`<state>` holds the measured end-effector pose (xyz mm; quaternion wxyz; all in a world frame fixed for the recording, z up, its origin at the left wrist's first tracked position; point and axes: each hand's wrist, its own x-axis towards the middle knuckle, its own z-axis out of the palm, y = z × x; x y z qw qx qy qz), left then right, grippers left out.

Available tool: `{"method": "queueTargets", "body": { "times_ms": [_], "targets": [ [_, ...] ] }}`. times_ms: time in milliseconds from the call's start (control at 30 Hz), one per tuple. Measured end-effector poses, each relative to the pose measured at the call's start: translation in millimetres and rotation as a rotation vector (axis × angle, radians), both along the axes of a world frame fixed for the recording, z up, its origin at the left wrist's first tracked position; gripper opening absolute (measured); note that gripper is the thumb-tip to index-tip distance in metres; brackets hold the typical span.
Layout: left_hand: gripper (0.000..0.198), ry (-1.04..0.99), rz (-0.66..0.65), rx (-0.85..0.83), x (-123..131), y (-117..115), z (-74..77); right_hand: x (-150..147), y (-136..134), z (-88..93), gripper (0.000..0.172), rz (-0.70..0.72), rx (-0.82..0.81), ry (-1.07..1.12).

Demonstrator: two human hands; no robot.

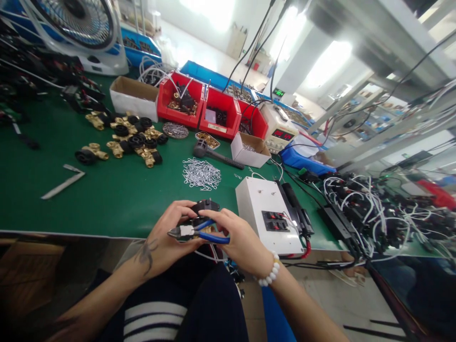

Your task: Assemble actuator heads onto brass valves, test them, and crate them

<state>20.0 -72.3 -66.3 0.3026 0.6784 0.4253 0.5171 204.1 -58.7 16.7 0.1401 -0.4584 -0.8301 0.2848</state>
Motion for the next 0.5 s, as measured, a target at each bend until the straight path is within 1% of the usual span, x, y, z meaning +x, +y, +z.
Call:
{"method": "queueTargets", "body": {
  "times_ms": [133,233,300,333,400,467,500],
  "targets": [
    [0.037,-0.010,0.019,-0.017,0.2,-0.2,1.7,-0.7,3.1,-8.7,0.031,0.041,-0.021,0.069],
    [0.037,-0.017,0.034,-0.031,1.5,-0.1,1.4,-1.3,1.9,-8.6,0.028,0.057,-0.008,0.089],
    [0.037,-0.021,0.036,-0.042,1.4,-0.4,0.9,-0.8,0.1,-6.2,0.029,0.034,0.006,0.098],
    [0.036,-0.021,0.036,-0.051,0.7,-0.8,0.8,0.0,-0.8,-4.7,0.027,0.001,0.028,0.104],
    [0.034,-0.034,0.048,-0.074,-1.9,-2.0,0.7,3.0,-2.4,-2.0,0.020,-0.140,0.144,0.132],
    [0.033,-0.062,0.086,-0.107,-5.3,-3.4,0.8,6.7,-3.3,-1.2,0.011,-0.340,0.342,0.176],
    [0.032,-0.076,0.106,-0.124,-6.8,-3.9,0.9,8.2,-3.5,-1.7,0.009,-0.415,0.434,0.175]
  ]
}}
